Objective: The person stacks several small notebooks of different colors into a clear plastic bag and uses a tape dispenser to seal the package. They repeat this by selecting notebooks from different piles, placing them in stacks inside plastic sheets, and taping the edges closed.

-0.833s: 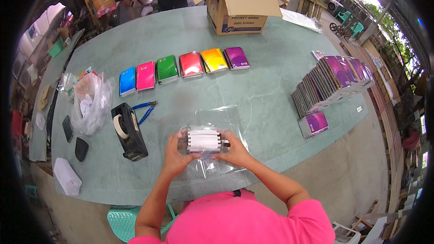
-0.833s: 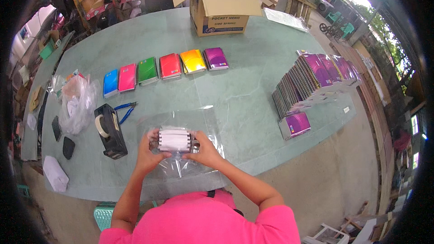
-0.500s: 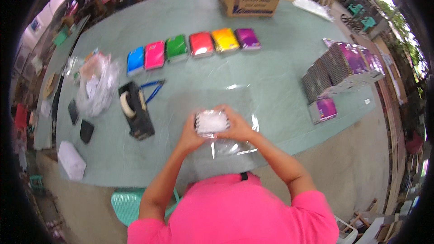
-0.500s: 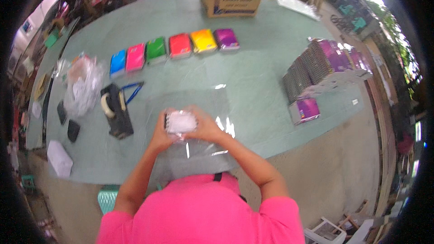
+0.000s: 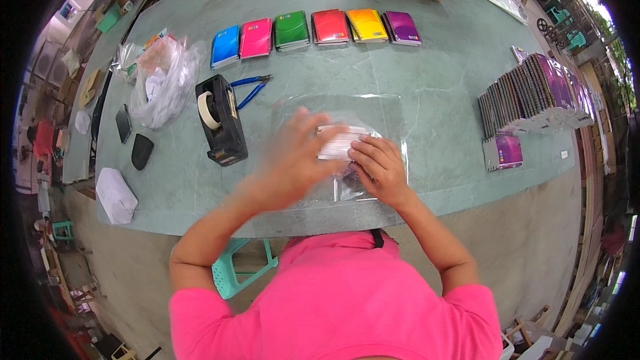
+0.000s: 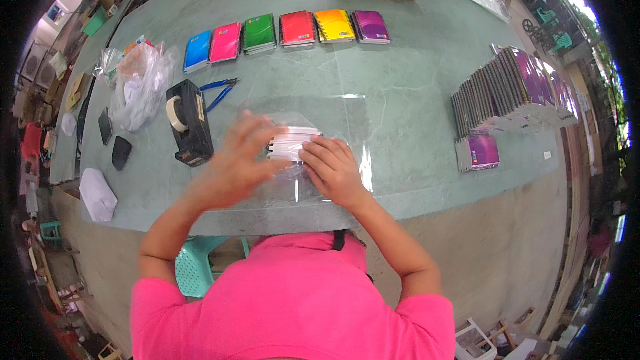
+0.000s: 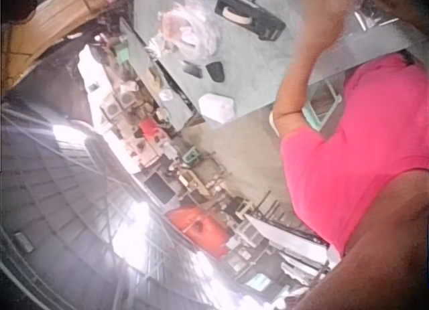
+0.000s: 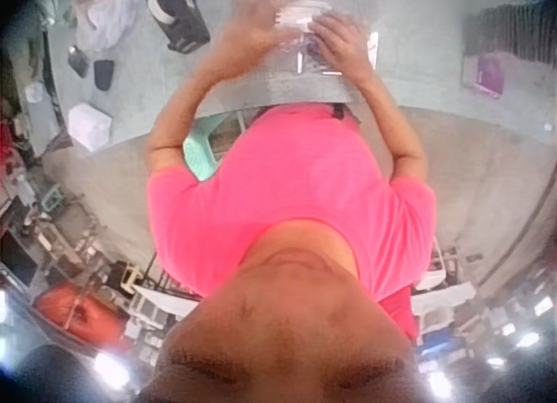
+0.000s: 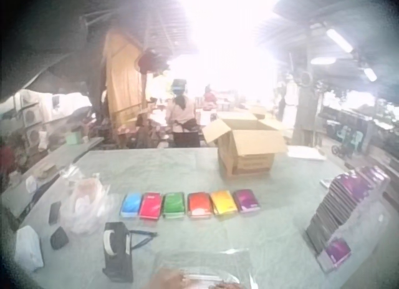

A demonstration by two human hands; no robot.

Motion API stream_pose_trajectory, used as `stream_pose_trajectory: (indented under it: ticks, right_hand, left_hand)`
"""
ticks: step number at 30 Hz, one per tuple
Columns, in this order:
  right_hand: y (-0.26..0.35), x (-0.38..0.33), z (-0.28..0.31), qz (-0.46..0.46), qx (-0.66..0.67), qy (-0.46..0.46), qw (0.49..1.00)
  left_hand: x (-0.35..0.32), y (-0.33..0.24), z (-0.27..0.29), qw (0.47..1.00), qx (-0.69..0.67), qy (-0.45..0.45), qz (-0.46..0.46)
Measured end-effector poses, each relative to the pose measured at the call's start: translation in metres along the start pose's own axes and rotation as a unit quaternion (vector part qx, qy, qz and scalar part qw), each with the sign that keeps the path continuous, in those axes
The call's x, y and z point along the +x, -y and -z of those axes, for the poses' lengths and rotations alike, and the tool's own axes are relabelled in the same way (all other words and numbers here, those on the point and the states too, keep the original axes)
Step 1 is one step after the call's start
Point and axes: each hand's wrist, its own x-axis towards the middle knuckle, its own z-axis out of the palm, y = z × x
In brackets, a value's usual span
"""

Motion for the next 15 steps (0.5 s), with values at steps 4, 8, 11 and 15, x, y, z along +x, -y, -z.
stream_pose_trajectory:
  ticks: [4, 8, 11, 15]
  right_hand:
    - [0.002, -0.003, -0.002, 0.01, -0.037, 0.033, 0.999]
    - [0.003, -0.009, -0.004, 0.021, -0.053, 0.032, 0.998]
    - [0.005, -0.01, -0.011, 0.004, -0.047, -0.001, 0.999]
    - [0.014, 0.0, -0.009, 0.007, -0.086, 0.0, 0.996]
  left_hand:
    - [0.038, 0.035, 0.016, 0.997, 0.069, 0.034, -0.011]
    - [0.058, 0.036, -0.009, 0.99, 0.052, 0.079, -0.107]
    - [0.063, 0.037, -0.022, 0.991, 0.006, 0.078, -0.106]
    - [0.063, 0.038, -0.02, 0.989, 0.028, 0.118, -0.083]
